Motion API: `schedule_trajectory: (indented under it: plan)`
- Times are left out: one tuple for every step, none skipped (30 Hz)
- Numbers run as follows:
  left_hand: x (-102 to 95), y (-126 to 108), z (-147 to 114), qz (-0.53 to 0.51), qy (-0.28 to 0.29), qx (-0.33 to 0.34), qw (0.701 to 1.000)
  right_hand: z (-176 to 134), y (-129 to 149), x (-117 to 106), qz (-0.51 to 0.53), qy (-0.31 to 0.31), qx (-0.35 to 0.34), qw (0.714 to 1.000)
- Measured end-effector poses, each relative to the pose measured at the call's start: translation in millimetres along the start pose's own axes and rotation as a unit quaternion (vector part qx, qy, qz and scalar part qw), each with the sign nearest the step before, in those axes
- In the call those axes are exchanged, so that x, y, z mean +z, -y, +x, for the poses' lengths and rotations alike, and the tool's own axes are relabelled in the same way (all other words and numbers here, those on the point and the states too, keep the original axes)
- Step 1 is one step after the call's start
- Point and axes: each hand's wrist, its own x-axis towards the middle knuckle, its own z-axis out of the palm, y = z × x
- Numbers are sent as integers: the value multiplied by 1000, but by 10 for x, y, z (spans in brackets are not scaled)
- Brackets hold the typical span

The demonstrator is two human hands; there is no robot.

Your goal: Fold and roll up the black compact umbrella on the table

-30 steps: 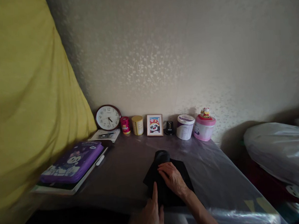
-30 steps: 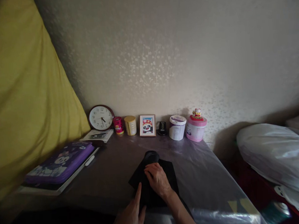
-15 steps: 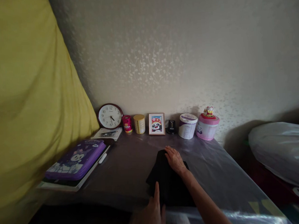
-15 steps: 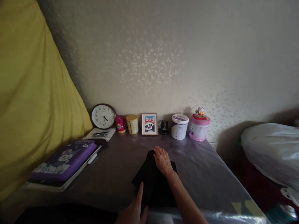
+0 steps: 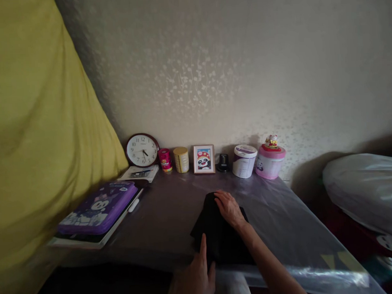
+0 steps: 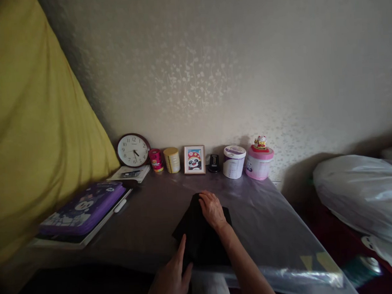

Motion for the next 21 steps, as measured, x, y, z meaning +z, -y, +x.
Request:
schedule_trajectory:
  plan:
    - [6, 5, 1, -10, -4, 1, 1000, -33, 29, -12, 24, 12, -26, 999]
    - [13, 11, 4, -20, -9, 2, 1000, -70, 51, -15, 46, 30, -53, 997]
    - [21, 18, 7, -29, -13, 6, 999, -105, 57, -7, 60, 48, -70, 995]
    - [29, 25, 10, -36, -15, 10, 999, -132, 41, 9, 63, 60, -71, 994]
    - [36, 33, 14, -40, -16, 13, 999, -148, 2, 31, 56, 63, -52, 995]
    - [42, 40, 17, -42, -16, 16, 999, -154, -60, 50, 44, 58, -19, 997]
    - [47, 47, 21, -42, -16, 18, 999, -153, -139, 62, 33, 47, 27, 998]
    - [52, 53, 24, -41, -14, 18, 999, -149, -229, 61, 27, 33, 76, 996]
    - [58, 59, 27, -39, -12, 17, 999, -150, -321, 44, 27, 20, 121, 992]
    - [67, 66, 31, -35, -13, 14, 999, -161, -410, 9, 30, 8, 158, 987]
    - [79, 75, 35, -30, -14, 12, 999, -185, -491, -42, 30, -2, 186, 982]
    - [94, 85, 41, -25, -17, 12, 999, -225, -558, -106, 28, -9, 208, 978]
    - [111, 96, 47, -20, -19, 14, 1000, -278, -612, -178, 23, -15, 227, 974]
    - [128, 107, 53, -18, -22, 16, 999, -343, -650, -254, 18, -18, 244, 970]
    - [143, 117, 59, -17, -23, 19, 999, -414, -673, -327, 14, -18, 261, 965]
    - [154, 124, 63, -16, -24, 19, 999, -487, -683, -393, 16, -13, 282, 959]
    - [160, 129, 64, -15, -24, 18, 999, -555, -681, -449, 28, -4, 307, 951]
    - [159, 129, 61, -15, -24, 17, 999, -616, -670, -492, 49, 7, 331, 942]
    - [153, 125, 56, -17, -24, 17, 999, -667, -651, -521, 77, 18, 354, 932]
    - [141, 118, 48, -20, -24, 17, 999, -707, -627, -537, 106, 28, 371, 922]
    - [127, 110, 39, -23, -23, 20, 999, -736, -600, -542, 132, 33, 382, 914]
